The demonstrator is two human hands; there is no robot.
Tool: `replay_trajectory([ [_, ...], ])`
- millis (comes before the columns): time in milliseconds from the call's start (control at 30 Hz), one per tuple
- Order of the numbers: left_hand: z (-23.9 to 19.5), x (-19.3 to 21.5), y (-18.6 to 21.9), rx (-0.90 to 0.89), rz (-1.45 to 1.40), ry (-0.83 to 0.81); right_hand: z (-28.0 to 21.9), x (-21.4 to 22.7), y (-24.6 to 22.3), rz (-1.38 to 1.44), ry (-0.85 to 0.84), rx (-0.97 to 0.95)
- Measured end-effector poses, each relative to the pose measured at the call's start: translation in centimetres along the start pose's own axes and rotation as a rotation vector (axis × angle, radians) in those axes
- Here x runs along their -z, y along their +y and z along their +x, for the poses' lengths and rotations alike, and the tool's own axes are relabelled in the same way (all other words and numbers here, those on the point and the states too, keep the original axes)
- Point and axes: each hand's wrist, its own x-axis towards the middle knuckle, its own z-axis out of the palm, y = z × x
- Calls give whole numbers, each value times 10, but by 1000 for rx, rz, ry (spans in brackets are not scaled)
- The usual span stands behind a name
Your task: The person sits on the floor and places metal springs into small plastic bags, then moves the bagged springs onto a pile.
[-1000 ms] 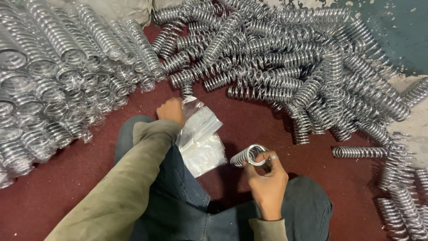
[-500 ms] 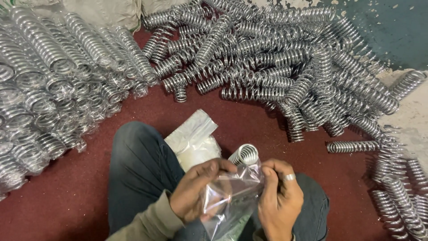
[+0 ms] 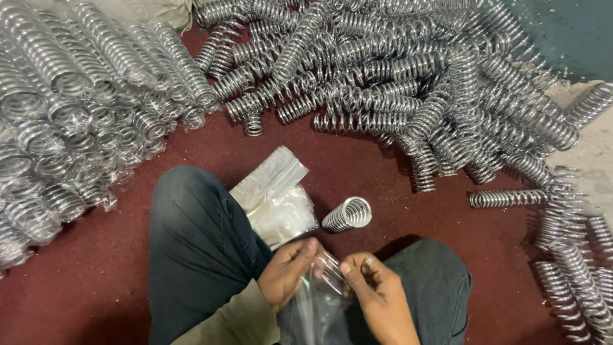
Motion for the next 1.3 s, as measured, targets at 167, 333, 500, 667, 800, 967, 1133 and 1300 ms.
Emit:
replay_trajectory([
  [167,30,-3,29,-125,-85,284,20,12,-50,-296,67,495],
  [333,87,7,43,-9,176,249,80,34,-52,-474,132,435],
  [500,129,37,1,183,-16,210,152,49,43,-126,-84,170],
  [667,183,98,-282,-150,941,831,149,13,84,-369,-10,53],
  [800,141,60,-116,-125,563,558,166,16,124,-429,27,28],
  [967,150,79,-139,416,1070,383,174,2,170,-593,167,-57],
  [1133,89,26,-67,39,1041,314,158,3,191,-569,273,-7],
  [1300,100,34,-89,-75,893,217,153,-5,199,-560,205,28],
])
